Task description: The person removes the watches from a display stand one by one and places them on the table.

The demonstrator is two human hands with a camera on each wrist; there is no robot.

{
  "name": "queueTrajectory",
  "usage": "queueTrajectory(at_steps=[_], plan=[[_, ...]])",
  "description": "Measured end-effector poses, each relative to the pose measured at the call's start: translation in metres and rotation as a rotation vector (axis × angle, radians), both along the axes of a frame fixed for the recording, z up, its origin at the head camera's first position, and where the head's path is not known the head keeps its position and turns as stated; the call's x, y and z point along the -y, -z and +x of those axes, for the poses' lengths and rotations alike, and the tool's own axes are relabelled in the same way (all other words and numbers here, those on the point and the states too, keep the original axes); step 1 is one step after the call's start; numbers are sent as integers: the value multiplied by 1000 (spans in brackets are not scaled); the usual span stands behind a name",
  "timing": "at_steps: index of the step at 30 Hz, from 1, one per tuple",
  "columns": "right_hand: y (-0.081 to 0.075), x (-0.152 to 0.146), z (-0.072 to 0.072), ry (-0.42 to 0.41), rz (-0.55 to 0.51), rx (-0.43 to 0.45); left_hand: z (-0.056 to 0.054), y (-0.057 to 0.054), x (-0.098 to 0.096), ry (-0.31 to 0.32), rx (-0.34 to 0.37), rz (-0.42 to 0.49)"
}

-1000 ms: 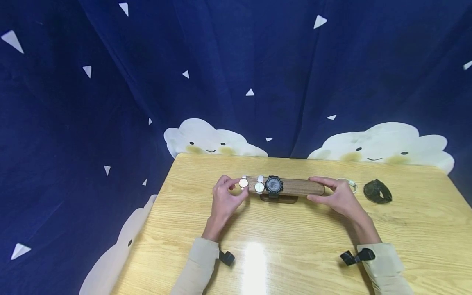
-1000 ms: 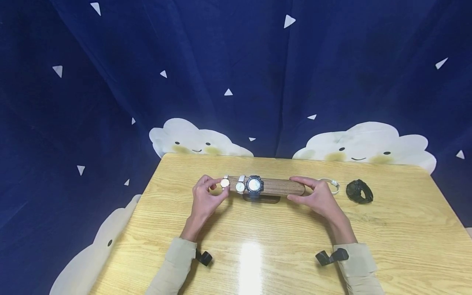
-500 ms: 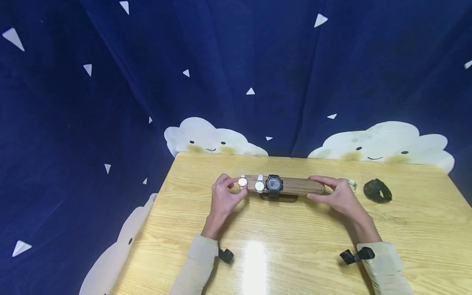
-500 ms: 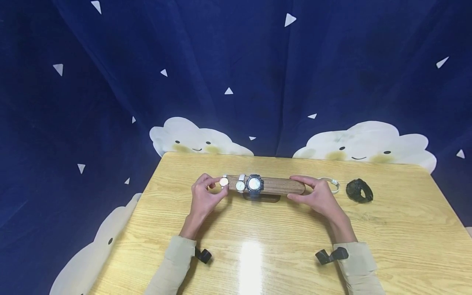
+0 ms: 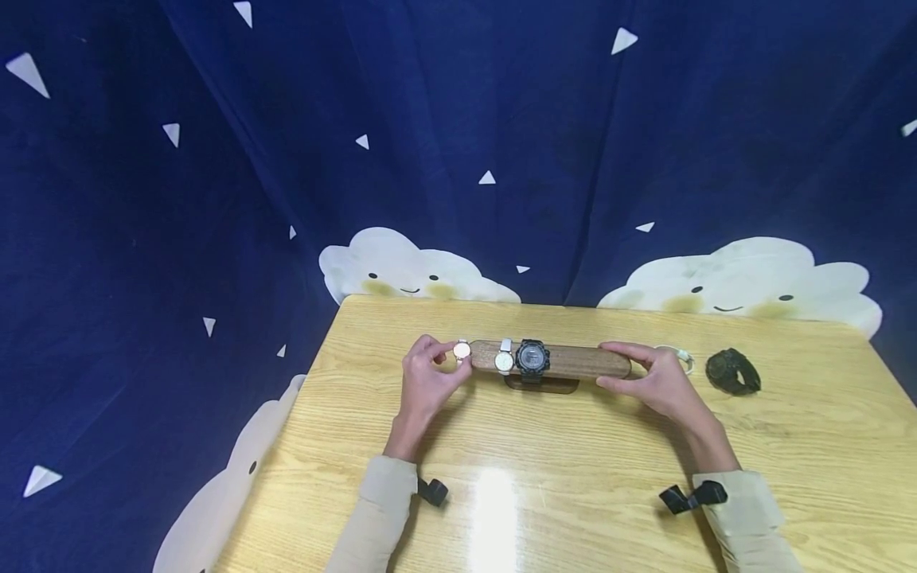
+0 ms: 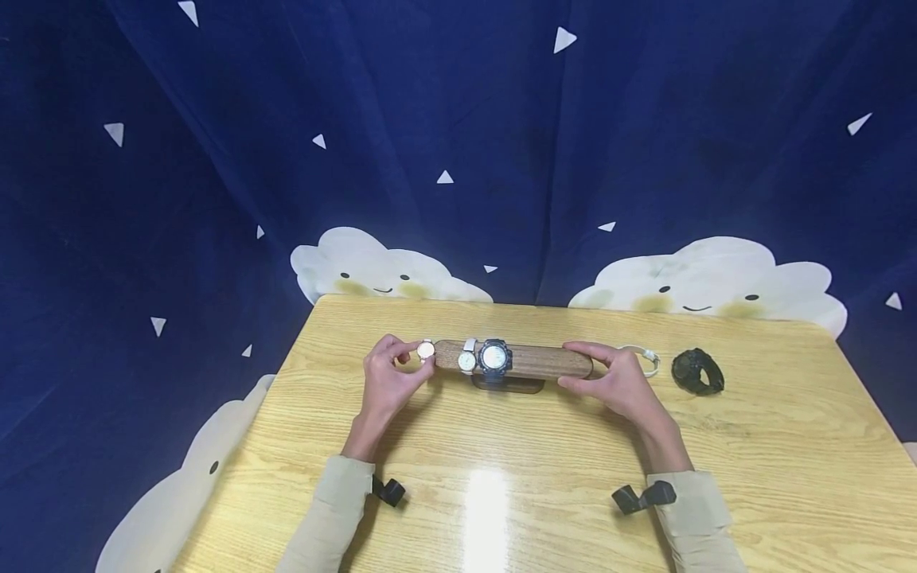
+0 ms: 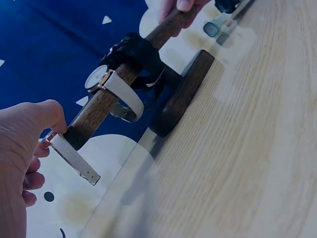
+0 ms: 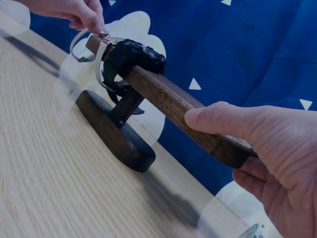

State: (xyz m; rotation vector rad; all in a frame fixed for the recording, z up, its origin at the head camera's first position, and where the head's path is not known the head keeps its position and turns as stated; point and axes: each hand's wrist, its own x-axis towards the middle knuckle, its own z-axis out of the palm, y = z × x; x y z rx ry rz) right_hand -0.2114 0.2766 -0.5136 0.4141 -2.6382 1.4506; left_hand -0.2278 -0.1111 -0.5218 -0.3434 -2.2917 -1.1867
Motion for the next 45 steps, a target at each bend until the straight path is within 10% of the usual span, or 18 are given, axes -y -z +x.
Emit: queueTrajectory(at_steps=[36, 45], plan=[[0, 1, 1, -6, 1, 33, -7, 7, 49, -132, 132, -153], [-1, 0, 1, 2, 6, 21, -6, 11, 41, -61, 195, -259]])
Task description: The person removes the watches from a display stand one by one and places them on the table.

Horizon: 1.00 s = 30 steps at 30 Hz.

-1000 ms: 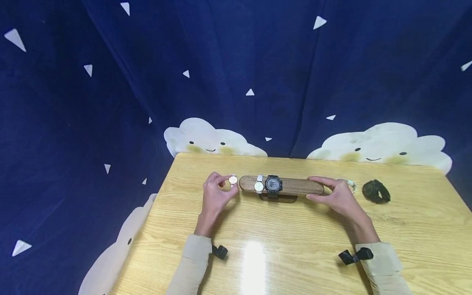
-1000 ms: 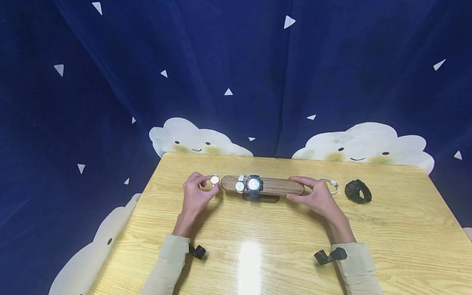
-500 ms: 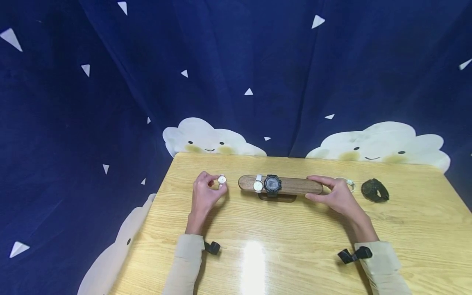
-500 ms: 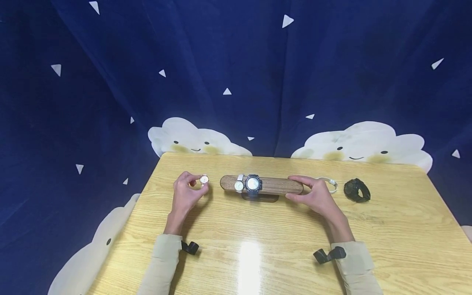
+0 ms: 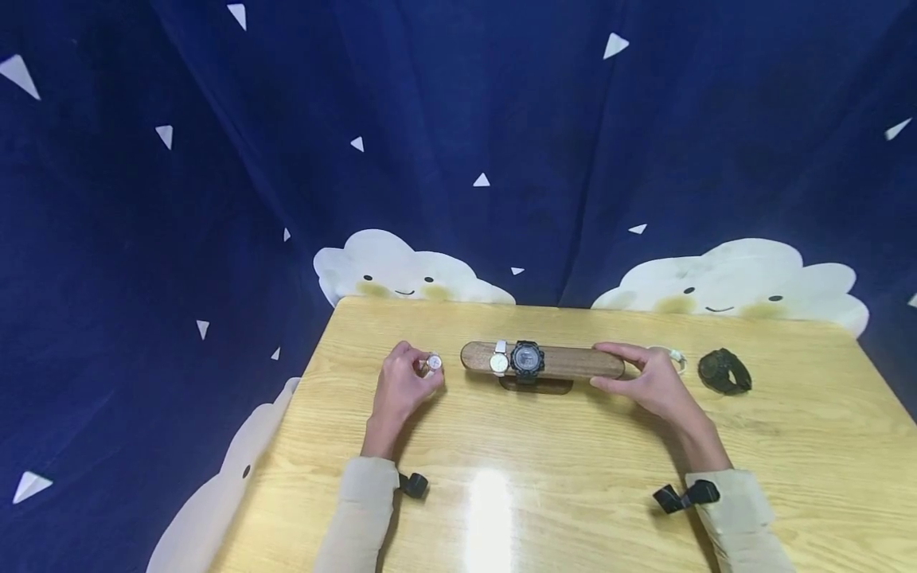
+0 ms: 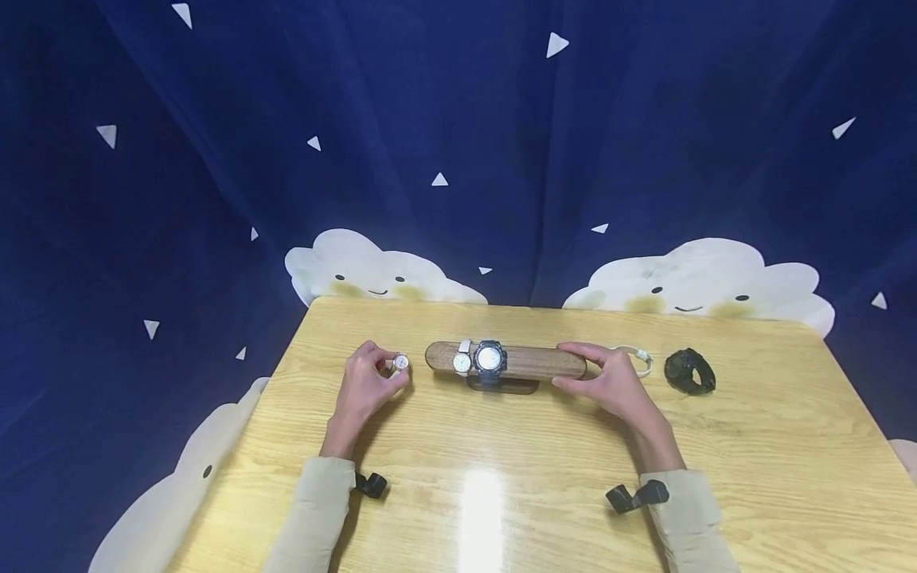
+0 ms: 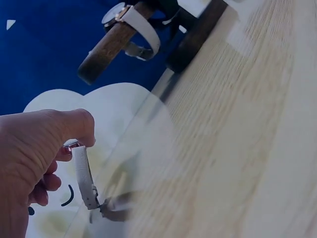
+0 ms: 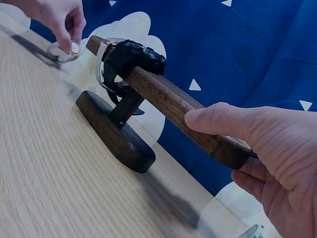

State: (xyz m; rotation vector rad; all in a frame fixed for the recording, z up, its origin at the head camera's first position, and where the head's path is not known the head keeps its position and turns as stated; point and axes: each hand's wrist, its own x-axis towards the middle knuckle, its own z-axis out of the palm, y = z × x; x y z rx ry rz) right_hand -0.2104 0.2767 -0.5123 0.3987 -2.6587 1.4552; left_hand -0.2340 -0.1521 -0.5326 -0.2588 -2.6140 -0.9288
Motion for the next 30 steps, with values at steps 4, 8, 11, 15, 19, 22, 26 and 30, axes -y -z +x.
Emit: queueTrajectory(at_steps=[4, 8, 11, 15, 19, 22, 26, 30], plan=[[2, -1, 0, -4, 5, -22, 1, 1, -4, 10, 8, -34], [3, -2, 0, -9, 4, -35, 1, 6, -6, 16, -23, -63], [2, -2, 1, -5, 0, -30, 0, 9, -8, 20, -49, -84], [1, -1, 1, 1, -10, -25, 0, 10, -9, 16, -61, -111], [3, 0, 0, 0, -11, -33, 0, 12, -9, 16, -72, -136], [3, 0, -1, -2, -11, -37, 1, 14, -10, 16, -91, -159], [2, 0, -1, -3, -9, -30, 0, 15, -10, 13, -106, -186], [1, -1, -1, -3, -10, -25, -1, 16, -9, 8, -88, -207]])
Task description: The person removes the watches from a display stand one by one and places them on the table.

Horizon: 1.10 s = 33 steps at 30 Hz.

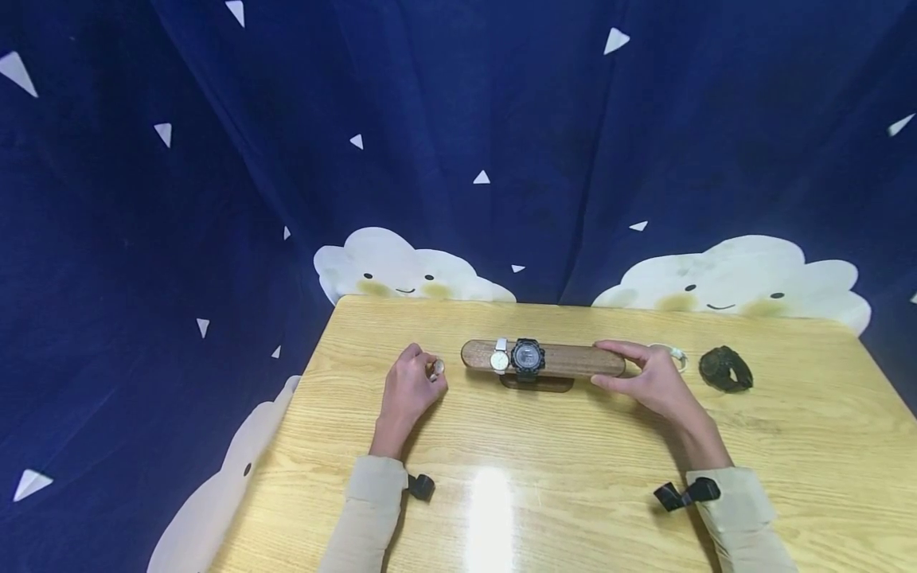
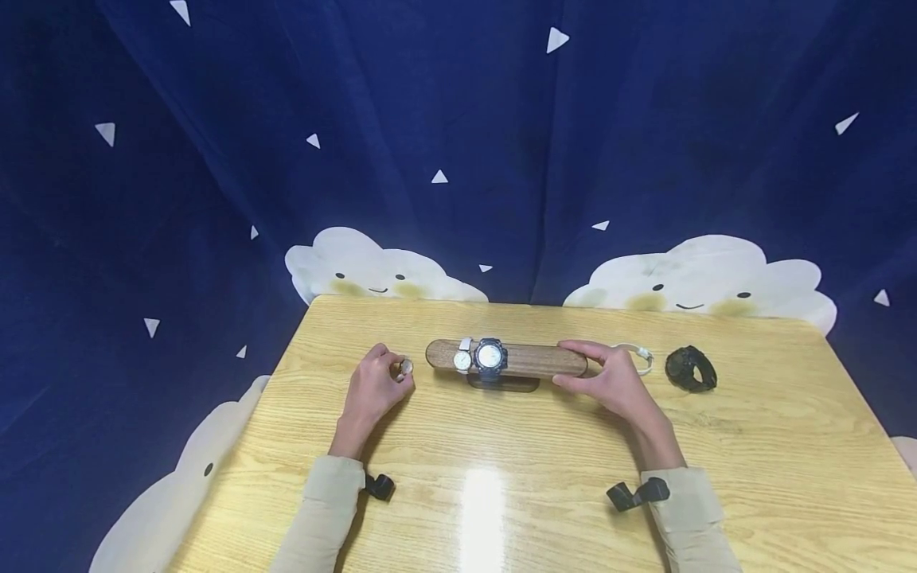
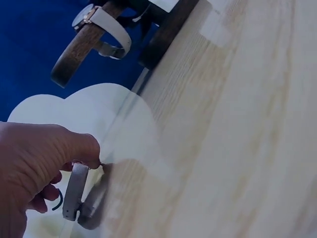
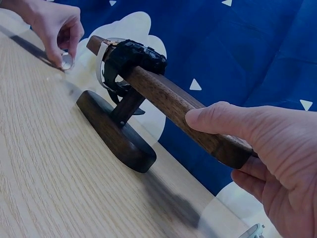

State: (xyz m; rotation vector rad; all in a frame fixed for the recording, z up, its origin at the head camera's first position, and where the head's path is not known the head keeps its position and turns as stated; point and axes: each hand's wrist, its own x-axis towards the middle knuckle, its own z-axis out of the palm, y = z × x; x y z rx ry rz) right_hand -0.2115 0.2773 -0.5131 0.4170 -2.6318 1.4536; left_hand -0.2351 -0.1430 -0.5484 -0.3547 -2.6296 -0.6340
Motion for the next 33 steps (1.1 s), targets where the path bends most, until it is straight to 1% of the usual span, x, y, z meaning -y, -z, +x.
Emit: queueTrajectory(at_steps=[4, 6, 9, 14, 16, 18, 20, 24, 28, 30, 33], plan=[[0, 0, 1, 2, -3, 4, 1, -2, 0, -5, 35, -1], [0, 1, 1, 0, -3, 6, 1, -4, 0, 0, 45, 14], [0, 1, 2, -1, 3, 2, 2, -7, -4, 26, 42, 84], [1, -1, 2, 2, -6, -2, 4, -14, -16, 107, 10, 254], [1, -1, 2, -1, -15, 3, 6, -17, -22, 134, 1, 296], [1, 0, 1, -6, -20, 8, 8, -20, -27, 153, -7, 319], [1, 0, 0, -10, -16, 12, 10, -23, -33, 170, -11, 317], [2, 0, 0, -6, -29, 10, 15, -26, -42, 183, -26, 268], [2, 0, 0, -12, -42, 1, 18, -28, -51, 199, -53, 218], [2, 0, 0, -14, -42, 0, 19, -28, -55, 212, -59, 214], [2, 0, -1, -16, -35, 4, 21, -27, -61, 219, -50, 240]])
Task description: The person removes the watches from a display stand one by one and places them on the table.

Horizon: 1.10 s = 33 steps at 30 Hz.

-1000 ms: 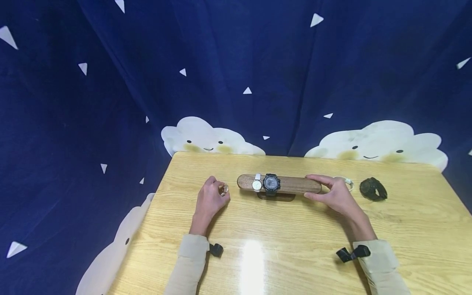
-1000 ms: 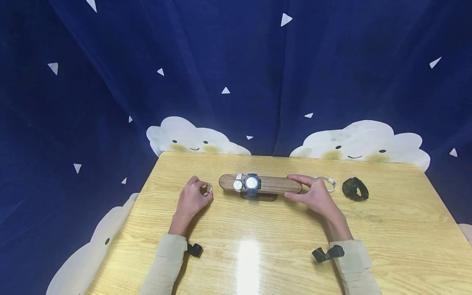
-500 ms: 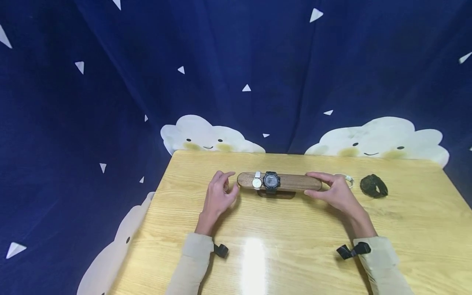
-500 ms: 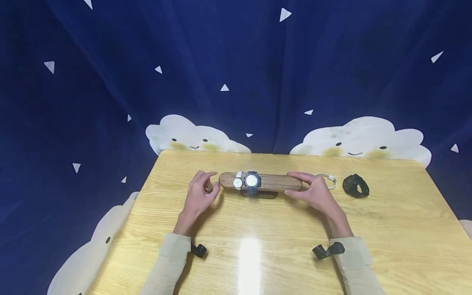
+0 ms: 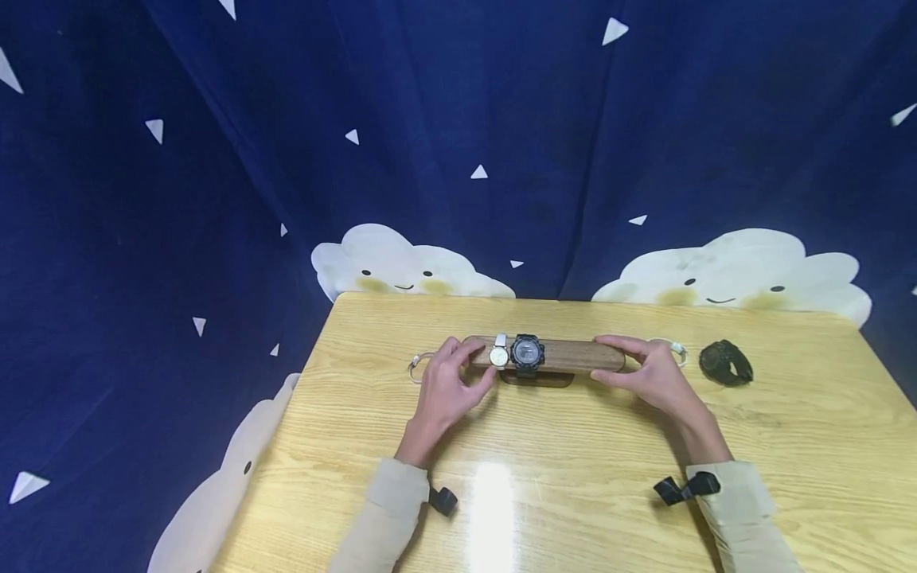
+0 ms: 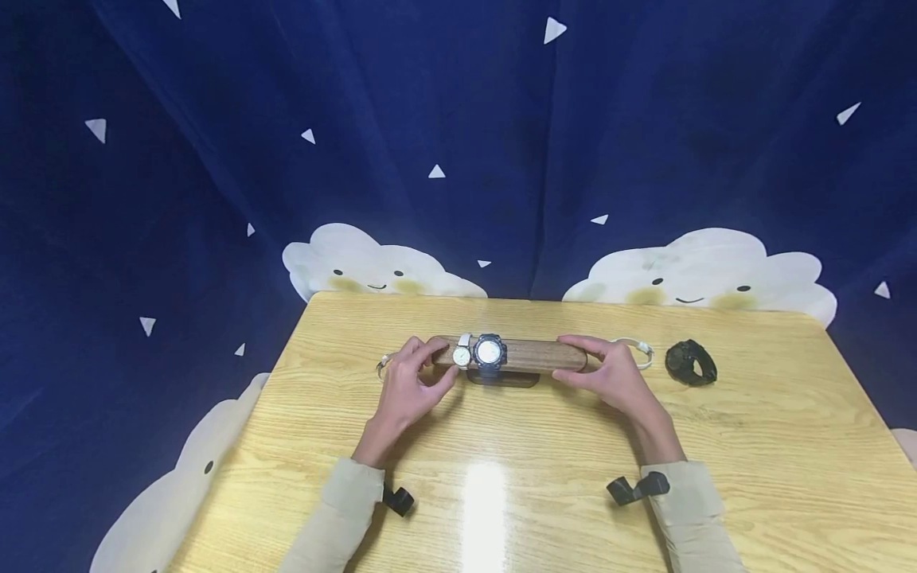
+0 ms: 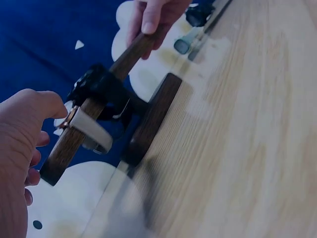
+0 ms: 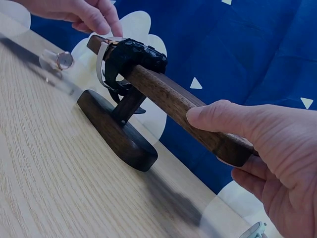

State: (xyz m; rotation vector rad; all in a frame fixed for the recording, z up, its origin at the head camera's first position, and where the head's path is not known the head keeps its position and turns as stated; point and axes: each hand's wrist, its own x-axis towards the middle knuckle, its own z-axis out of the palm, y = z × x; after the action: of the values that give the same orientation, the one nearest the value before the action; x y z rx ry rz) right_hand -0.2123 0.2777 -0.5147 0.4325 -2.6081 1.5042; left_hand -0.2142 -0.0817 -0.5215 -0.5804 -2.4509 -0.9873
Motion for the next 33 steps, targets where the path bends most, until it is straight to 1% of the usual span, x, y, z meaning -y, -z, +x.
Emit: queueTrajectory(at_steps=[3, 8, 10, 16, 22, 33], plan=[[0, 0, -1, -1, 3, 2, 2, 2, -6, -8, 2, 22], [1, 0, -1, -7, 1, -8, 3, 5, -13, -32, -47, 18], [2, -1, -2, -9, -4, -7, 3, 6, -16, -44, -71, 12], [3, 0, -2, -13, -17, -5, 6, 6, -21, -74, -108, -33], [2, 0, -2, -6, -13, -8, 7, 5, -24, -84, -130, -31], [2, -1, -2, -11, -9, -16, 7, 9, -28, -111, -136, -8]])
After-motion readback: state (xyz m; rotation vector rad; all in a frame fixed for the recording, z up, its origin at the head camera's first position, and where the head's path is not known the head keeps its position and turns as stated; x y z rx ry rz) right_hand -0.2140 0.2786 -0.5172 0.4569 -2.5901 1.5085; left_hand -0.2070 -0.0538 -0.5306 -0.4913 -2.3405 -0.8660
